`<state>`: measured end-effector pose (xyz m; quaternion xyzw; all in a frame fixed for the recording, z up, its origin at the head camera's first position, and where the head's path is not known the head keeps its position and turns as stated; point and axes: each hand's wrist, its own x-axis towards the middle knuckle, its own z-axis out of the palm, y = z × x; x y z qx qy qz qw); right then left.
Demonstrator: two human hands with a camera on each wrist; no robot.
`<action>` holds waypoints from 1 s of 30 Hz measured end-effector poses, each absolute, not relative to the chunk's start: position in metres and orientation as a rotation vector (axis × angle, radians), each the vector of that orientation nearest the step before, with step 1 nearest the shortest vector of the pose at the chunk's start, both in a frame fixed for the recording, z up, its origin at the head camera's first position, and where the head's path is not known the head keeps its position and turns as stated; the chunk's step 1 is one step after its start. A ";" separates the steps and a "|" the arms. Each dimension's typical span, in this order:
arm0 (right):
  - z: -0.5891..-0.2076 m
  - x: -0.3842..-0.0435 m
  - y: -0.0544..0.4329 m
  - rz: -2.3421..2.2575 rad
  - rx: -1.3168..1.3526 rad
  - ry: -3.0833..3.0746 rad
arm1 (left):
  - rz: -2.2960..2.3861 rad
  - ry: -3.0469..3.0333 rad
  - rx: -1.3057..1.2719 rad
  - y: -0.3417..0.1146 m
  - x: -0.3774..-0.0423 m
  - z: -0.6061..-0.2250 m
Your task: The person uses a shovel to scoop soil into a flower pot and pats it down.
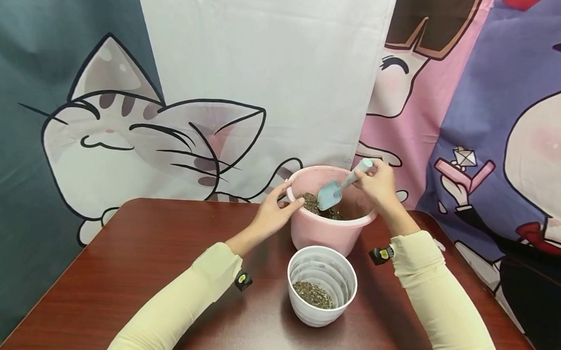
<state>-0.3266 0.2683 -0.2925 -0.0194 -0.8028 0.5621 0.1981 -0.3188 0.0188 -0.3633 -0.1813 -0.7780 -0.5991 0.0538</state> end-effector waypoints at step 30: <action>-0.302 -0.347 0.266 0.862 0.212 -2.748 | -1.919 -2.312 -0.553 0.019 -0.320 -0.367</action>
